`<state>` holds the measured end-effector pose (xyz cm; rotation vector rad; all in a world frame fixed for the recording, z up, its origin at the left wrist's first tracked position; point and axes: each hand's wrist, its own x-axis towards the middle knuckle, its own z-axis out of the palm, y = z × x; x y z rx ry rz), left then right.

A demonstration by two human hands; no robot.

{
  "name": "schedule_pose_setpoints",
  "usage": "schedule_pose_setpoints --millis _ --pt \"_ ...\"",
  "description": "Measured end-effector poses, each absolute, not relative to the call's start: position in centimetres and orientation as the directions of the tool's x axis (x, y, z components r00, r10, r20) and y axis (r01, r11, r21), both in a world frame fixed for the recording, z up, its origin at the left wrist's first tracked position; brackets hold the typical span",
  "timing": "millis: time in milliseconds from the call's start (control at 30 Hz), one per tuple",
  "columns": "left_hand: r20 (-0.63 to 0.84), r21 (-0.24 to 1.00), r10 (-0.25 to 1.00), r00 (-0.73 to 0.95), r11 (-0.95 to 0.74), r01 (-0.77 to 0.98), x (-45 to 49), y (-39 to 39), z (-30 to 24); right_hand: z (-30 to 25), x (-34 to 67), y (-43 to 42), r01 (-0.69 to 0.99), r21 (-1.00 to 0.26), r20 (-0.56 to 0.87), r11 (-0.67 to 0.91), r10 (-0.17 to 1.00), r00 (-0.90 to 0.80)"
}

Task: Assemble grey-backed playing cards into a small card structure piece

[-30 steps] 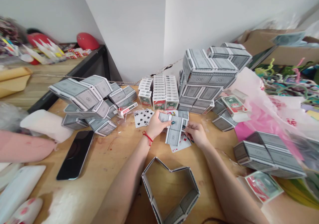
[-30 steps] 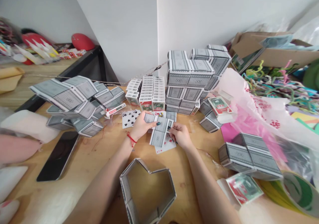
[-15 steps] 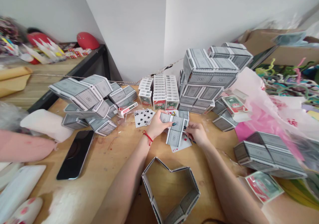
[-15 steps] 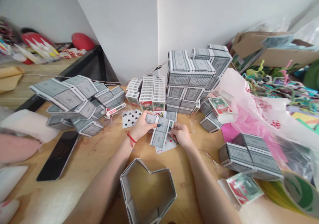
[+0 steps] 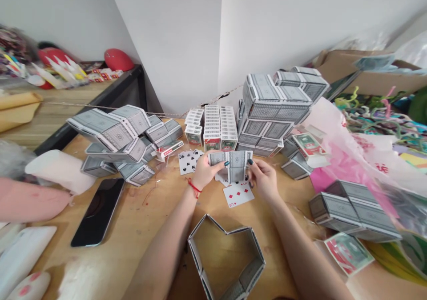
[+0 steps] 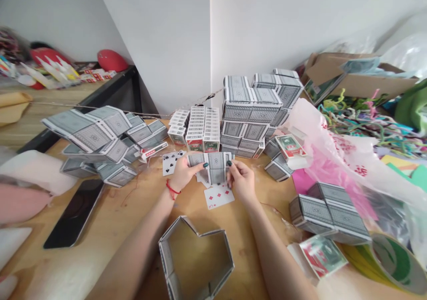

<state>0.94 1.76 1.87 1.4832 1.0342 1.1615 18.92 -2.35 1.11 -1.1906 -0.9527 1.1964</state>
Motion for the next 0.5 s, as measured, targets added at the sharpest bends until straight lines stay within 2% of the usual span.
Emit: schedule_pose_setpoints --millis 67,133,233,367,500 --pt "0.273 0.95 0.95 0.152 -0.291 0.11 1.3 1.3 2.2 1.2 18.6 -2.4 -0.293 -0.956 -0.062 -0.02 0.989 0.135" --pt "0.402 0.881 0.897 0.182 -0.433 0.192 1.6 0.8 2.6 1.3 18.5 -2.4 -0.398 -0.917 -0.084 -0.041 0.992 0.093" --pt "0.498 0.781 0.831 0.248 -0.554 0.289 1.7 0.2 2.8 1.4 18.5 -2.5 -0.466 -0.879 -0.133 -0.103 0.991 0.032" --pt "0.507 0.736 0.791 0.342 -0.604 0.306 1.7 -0.1 3.0 1.4 18.6 -2.7 -0.436 -0.889 -0.163 -0.14 0.986 0.016" --pt "0.446 0.781 0.707 0.549 -0.607 0.147 1.9 -0.2 4.4 1.6 18.9 -2.9 -0.436 -0.895 -0.129 -0.091 0.99 0.057"
